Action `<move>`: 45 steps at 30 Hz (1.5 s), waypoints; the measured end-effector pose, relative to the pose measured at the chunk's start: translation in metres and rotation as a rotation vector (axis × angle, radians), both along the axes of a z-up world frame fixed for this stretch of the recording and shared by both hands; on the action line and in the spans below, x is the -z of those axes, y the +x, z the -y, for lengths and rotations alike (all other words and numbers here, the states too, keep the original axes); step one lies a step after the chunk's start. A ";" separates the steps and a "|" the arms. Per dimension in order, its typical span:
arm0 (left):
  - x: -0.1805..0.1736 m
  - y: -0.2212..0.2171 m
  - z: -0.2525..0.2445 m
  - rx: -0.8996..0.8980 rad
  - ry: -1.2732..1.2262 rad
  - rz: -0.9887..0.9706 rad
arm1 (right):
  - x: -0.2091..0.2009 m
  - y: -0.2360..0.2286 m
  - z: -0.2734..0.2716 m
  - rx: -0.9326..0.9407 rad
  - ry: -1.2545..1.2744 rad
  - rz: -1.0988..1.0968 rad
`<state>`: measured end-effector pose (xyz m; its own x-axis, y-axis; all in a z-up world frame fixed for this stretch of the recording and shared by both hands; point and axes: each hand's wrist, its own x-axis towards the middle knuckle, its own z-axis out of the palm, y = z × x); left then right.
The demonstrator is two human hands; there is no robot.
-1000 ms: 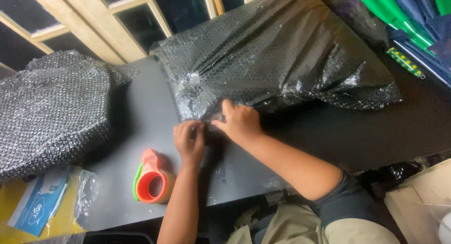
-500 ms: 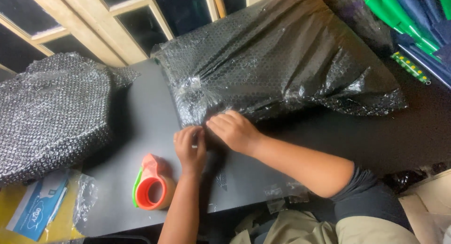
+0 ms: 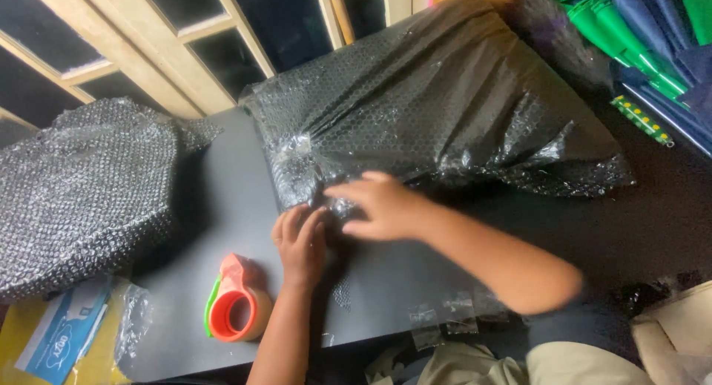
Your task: The person wraps a large item in black bubble wrap, folds the edges, and secures them with clear packing tape. They smooth the surface and use a small green tool to press the tape and wrap firmly.
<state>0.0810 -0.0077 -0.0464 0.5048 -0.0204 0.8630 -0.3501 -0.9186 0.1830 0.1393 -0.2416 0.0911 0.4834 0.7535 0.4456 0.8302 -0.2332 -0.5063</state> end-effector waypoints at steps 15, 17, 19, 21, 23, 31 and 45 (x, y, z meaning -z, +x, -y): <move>-0.047 0.004 0.028 -0.101 0.177 0.090 | 0.107 -0.062 0.318 1.162 0.373 -0.631; -0.048 0.010 0.069 0.014 0.302 0.086 | 0.134 -0.063 0.315 1.099 0.450 -0.657; -0.049 0.012 0.113 0.129 0.425 0.085 | 0.148 -0.066 0.305 1.034 0.525 -0.682; -0.051 0.013 0.159 0.483 0.484 -0.010 | 0.147 -0.070 0.287 1.093 0.445 -0.536; -0.042 0.019 0.202 0.547 0.508 -0.014 | 0.142 -0.075 0.281 1.102 0.417 -0.448; 0.024 0.070 0.275 0.549 0.609 -0.125 | 0.121 -0.072 0.277 1.128 0.470 -0.338; 0.013 0.063 0.265 0.712 0.413 0.004 | 0.062 -0.023 0.244 0.444 -0.141 -0.095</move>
<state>0.1443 -0.2730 -0.0590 0.2478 -0.6507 0.7178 -0.8741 -0.4696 -0.1239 0.1161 -0.4860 0.0295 0.8060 0.5150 0.2917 0.5863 -0.6269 -0.5131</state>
